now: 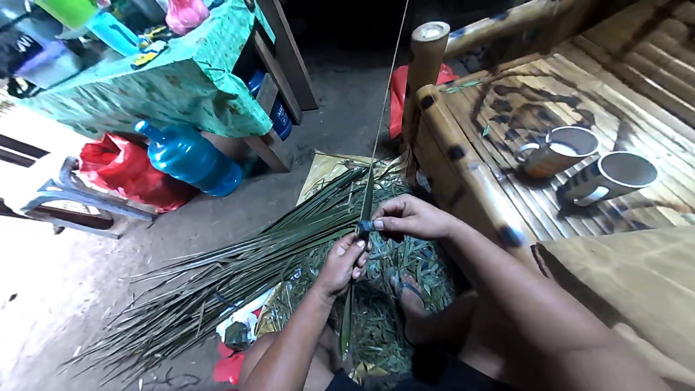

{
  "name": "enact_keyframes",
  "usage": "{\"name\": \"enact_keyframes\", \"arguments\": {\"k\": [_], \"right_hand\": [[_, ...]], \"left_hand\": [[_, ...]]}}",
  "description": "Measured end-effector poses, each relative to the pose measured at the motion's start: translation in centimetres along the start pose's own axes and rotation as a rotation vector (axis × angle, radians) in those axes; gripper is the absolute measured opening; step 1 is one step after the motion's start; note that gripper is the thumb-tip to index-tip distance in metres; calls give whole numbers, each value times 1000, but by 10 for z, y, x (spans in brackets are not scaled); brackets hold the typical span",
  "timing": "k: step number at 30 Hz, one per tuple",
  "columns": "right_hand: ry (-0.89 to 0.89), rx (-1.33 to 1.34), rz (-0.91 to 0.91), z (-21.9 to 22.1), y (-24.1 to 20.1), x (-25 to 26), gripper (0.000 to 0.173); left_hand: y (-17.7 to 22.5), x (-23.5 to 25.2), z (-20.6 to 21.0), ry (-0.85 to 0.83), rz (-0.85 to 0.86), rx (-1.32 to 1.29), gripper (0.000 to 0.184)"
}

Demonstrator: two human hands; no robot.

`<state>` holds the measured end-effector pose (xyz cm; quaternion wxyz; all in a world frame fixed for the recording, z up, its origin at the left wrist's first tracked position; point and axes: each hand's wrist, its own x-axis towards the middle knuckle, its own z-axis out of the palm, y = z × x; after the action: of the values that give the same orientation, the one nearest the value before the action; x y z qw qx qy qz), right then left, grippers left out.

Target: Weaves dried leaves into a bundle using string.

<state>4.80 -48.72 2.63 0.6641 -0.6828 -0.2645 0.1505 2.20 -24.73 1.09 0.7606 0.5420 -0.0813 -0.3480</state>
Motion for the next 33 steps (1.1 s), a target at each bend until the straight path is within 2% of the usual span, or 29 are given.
{"name": "enact_keyframes", "arguments": {"k": [6, 10, 13, 17, 19, 23, 29, 33], "right_hand": [[269, 17, -148, -28, -6, -3, 20], [437, 49, -157, -38, -15, -8, 16], [309, 54, -105, -30, -14, -10, 19], [-33, 6, 7, -2, -1, -4, 27], [-80, 1, 11, 3, 0, -1, 28], [77, -32, -61, -7, -2, -1, 24], [274, 35, -198, -32, -6, -3, 18], [478, 99, -180, -35, -9, -5, 18]], "left_hand": [[-2, -5, -1, -109, -23, 2, 19], [-4, -5, 0, -118, -34, 56, 19], [-6, -3, 1, -98, -24, 50, 19], [-5, 2, -2, -48, 33, 1, 19], [-2, 2, -3, -46, 47, -12, 19], [0, -1, -4, -59, 14, -9, 20], [-6, -6, -3, -171, -27, -1, 20], [-7, -5, -3, -179, -52, 14, 19]]}}
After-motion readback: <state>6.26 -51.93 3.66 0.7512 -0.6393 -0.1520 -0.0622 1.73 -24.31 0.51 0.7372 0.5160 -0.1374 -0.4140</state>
